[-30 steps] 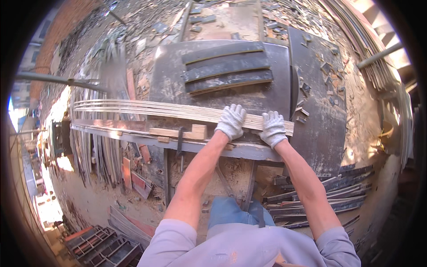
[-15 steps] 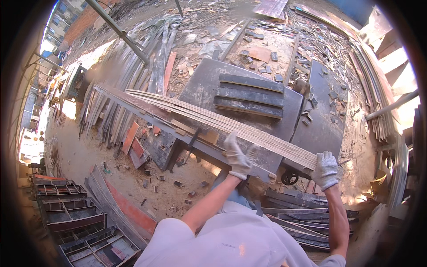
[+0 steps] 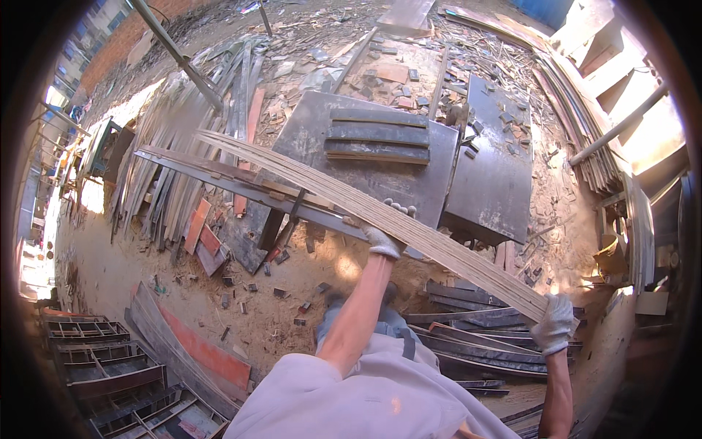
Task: The person picks up long metal rods from a pile, carries them to a cutting machine, and cuts them into shorter pieces. The person repeats this process multiple times, stacking the cut pieces on the machine table.
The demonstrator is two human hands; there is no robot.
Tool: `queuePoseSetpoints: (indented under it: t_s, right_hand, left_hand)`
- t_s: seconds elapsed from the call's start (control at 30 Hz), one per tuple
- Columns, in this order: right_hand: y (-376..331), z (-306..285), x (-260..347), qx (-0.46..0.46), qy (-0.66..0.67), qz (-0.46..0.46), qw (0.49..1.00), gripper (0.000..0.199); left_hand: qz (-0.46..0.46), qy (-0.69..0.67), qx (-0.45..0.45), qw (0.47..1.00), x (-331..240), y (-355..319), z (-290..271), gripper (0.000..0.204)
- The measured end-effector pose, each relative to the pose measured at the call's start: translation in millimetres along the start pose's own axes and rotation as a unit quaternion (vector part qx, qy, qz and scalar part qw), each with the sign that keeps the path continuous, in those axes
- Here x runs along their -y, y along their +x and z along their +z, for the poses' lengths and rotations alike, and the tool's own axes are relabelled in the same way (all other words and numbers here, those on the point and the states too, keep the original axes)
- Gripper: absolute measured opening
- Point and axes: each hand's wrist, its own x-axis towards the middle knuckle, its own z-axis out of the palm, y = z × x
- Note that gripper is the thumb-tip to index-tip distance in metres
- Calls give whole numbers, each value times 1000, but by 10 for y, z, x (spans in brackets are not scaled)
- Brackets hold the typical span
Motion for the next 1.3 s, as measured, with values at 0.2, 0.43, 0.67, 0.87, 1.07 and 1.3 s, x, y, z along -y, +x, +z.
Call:
queuePoseSetpoints:
  t_s: [0.2, 0.43, 0.67, 0.87, 1.07, 1.3]
  right_hand:
    - [-1417, 954, 824, -60, 118, 92, 987, 73]
    - [-980, 1857, 2959, 312, 246, 181, 900, 96]
    - [985, -392, 3778, -55, 640, -21, 766, 136]
    - [1282, -1315, 3502, -139, 744, -1, 654, 128]
    - [810, -882, 3082, -287, 862, 142, 393, 71]
    - [625, 167, 1518, -297, 868, 272, 292, 52]
  left_hand:
    - [-22, 137, 33, 990, -212, -988, 408, 102]
    - [128, 418, 198, 877, -1481, -1546, 605, 83]
    - [300, 626, 182, 697, -1778, -1957, 641, 76]
    - [406, 703, 254, 526, -1577, -2377, 470, 84]
    - [392, 822, 280, 304, -1300, -2262, 264, 78]
    - [237, 895, 326, 189, -212, -1763, 621, 77]
